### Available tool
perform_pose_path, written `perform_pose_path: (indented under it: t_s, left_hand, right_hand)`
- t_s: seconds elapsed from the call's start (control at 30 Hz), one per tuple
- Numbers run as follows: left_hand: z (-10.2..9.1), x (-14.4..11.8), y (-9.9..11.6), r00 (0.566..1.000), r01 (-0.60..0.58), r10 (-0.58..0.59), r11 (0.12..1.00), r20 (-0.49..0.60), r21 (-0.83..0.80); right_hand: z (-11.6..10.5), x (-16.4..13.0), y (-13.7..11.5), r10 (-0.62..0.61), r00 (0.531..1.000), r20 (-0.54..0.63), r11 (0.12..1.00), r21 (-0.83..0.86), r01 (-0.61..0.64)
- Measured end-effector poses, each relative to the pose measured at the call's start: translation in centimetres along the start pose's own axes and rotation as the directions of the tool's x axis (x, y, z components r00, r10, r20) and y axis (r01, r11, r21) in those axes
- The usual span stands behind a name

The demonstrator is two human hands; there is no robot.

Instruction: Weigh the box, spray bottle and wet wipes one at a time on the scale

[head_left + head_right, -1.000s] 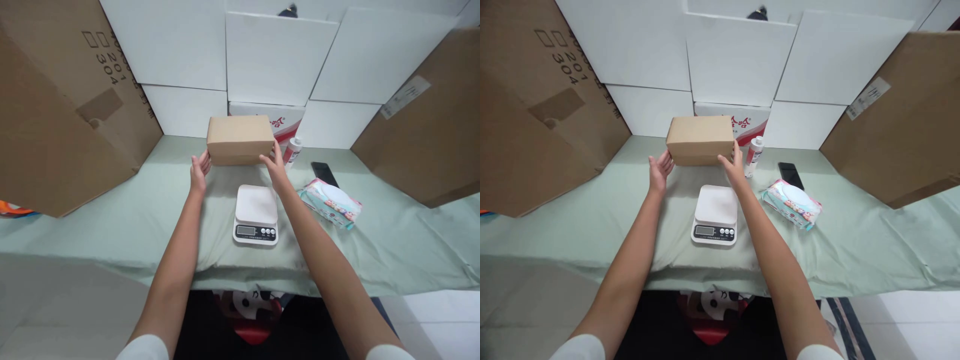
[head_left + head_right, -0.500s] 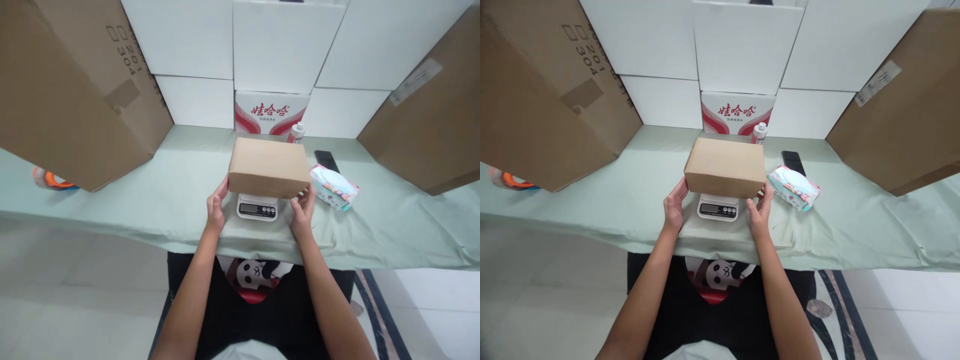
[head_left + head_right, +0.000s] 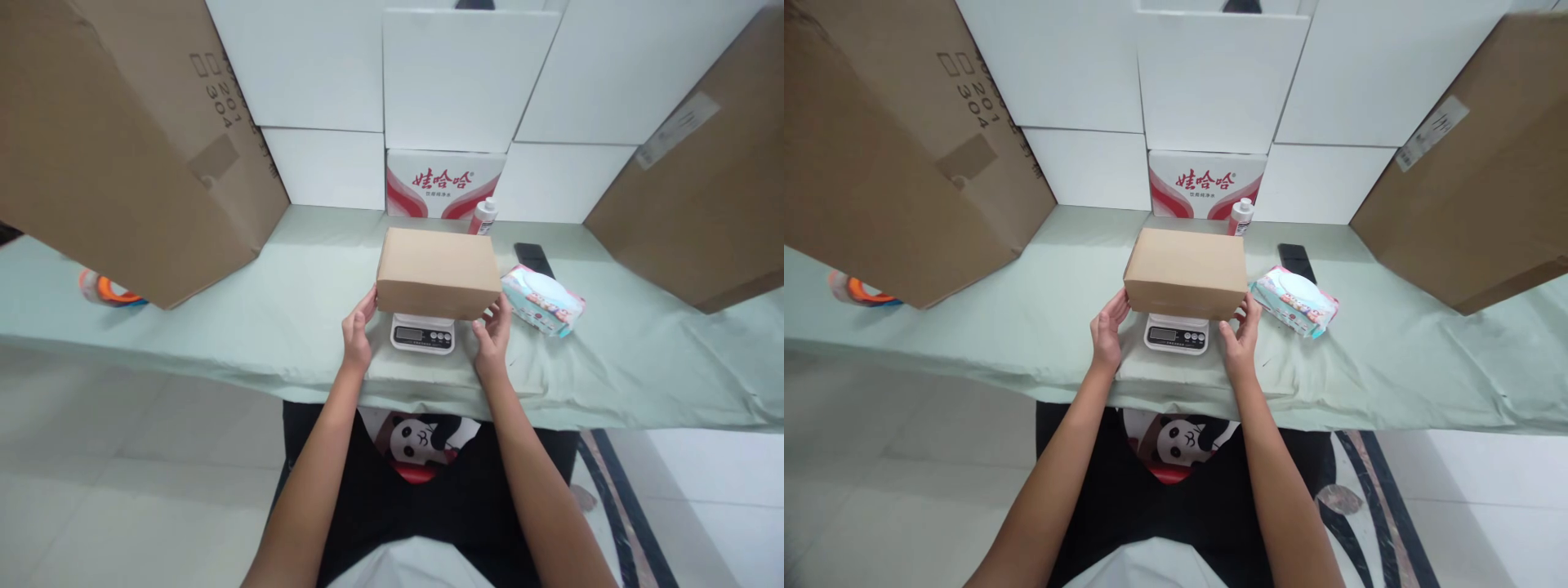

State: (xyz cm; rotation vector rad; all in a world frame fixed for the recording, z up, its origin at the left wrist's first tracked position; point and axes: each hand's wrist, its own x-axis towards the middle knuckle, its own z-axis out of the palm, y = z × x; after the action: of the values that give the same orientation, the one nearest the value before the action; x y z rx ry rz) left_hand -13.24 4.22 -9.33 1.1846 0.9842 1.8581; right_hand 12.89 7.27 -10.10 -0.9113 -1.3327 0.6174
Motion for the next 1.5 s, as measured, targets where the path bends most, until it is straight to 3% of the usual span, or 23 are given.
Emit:
perform_pose_path:
  t_s: [0.43, 0.7, 1.2, 1.37, 1.5]
  left_hand:
    - [0.3, 0.4, 0.2, 0.998, 0.000, 0.004, 0.997, -0.061, 0.073]
    - [0.6, 0.4, 0.5, 0.997, 0.032, -0.029, 0.999, -0.067, 0.038]
    - [0.5, 0.2, 0.8, 0.998, 0.038, -0.036, 0.998, -0.061, 0.048]
    - [0.7, 0.3, 0.6, 0.997, 0.064, -0.061, 0.997, -0.054, 0.054]
    - [0.5, 0.9, 0.9, 0.988, 0.055, -0.049, 0.998, -0.149, 0.038]
  right_hand:
    - [-0.1, -0.1, -0.8, 0.039, 0.993, -0.112, 0.997, -0.066, -0.047]
    - [-0.2, -0.2, 0.0, 0.060, 0.994, -0.093, 0.996, -0.057, -0.065]
    - [-0.1, -0.3, -0.9, 0.043, 0.996, -0.074, 0.991, -0.125, -0.052]
    - [0.9, -0.3, -2.1, 0.030, 0.999, -0.043, 0.983, -0.180, -0.037]
    - [2.5, 1.5, -3.0, -0.020, 1.000, -0.015, 0.976, -0.217, 0.017]
